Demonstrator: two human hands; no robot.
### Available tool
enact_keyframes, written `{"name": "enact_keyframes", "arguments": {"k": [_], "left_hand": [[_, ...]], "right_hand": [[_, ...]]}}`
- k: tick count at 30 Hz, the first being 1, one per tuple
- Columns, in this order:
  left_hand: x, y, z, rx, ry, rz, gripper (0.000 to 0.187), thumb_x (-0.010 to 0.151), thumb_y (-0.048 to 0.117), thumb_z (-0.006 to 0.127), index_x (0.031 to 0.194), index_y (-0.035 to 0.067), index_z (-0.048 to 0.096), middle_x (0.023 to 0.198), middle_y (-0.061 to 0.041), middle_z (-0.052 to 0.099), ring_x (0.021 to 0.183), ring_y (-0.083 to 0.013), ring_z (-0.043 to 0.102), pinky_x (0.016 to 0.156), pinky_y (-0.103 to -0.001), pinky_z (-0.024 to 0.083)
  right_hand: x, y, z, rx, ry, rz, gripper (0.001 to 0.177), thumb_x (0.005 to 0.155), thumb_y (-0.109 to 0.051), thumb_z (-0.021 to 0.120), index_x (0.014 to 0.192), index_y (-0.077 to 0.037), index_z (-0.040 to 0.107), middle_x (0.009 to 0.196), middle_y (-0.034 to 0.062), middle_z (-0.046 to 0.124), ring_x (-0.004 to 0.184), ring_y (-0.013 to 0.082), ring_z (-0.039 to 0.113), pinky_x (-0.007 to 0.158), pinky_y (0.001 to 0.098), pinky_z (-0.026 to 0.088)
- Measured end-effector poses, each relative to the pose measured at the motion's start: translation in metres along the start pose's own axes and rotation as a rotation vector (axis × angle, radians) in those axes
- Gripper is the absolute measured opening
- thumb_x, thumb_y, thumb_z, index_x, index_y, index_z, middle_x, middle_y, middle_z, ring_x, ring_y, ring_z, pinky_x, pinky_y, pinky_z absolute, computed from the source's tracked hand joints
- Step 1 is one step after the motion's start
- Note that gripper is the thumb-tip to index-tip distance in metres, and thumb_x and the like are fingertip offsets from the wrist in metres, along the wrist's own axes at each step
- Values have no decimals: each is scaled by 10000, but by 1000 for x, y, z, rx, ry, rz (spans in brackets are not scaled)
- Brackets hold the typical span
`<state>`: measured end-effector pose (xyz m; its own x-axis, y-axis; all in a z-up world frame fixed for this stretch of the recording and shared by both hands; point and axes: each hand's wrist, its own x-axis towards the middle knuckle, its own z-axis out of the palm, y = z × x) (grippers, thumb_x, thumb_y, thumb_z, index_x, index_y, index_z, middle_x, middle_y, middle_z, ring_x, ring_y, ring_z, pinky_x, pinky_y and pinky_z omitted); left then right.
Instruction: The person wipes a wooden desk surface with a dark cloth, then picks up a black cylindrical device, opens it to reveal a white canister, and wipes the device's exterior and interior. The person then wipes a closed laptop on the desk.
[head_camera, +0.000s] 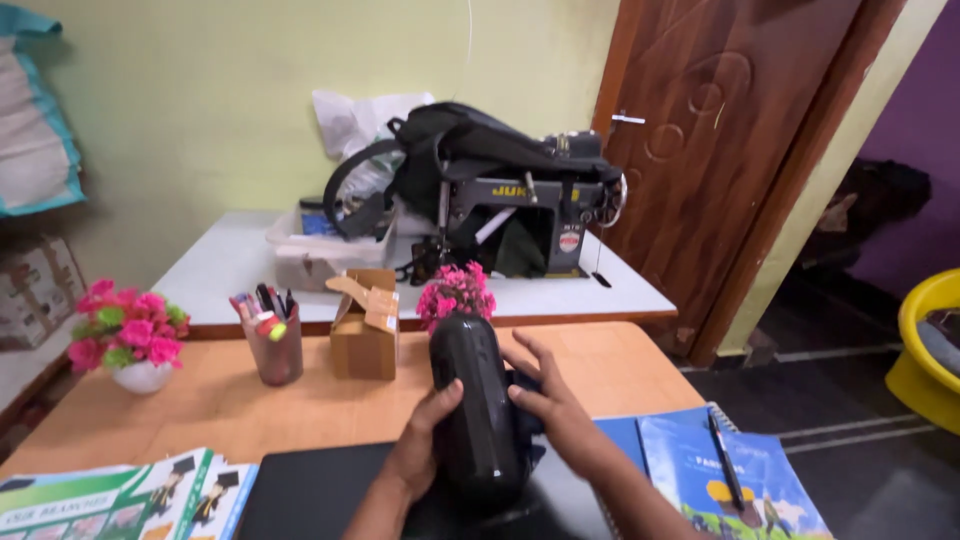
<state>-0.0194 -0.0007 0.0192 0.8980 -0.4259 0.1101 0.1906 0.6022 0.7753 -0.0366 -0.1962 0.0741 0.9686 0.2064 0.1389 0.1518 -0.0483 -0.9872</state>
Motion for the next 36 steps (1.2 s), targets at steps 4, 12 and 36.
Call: {"name": "enact_keyframes", "arguments": {"k": [4,12,36], "left_hand": [[5,-10,-11,-110,31,7,562,899,461,603,1243,18,651,1063,-125,743,932,-210,734,844,-361,605],[8,-9,-4,-45,13,13,589,913,502,520,1207,14,668,1011,-114,759,869,-196,740,792,-335,611],[1,6,21,607,110,142,644,806,400,754,1323,35,633,1127,-145,743,1008,-210,720,878,-328,576]], "right_hand": [[0,14,-8,100,-155,61,829,821,-81,623,1586,-213,330,1583,151,473,1400,275,475,1160,399,356],[-4,3,3,206,-164,171,905,779,-224,608,1612,-239,256,1537,178,469,1365,275,510,1120,388,398],[0,5,-5,186,-3,203,1123,647,-176,770,1607,-255,192,1336,227,584,1184,321,616,982,443,515]]}}
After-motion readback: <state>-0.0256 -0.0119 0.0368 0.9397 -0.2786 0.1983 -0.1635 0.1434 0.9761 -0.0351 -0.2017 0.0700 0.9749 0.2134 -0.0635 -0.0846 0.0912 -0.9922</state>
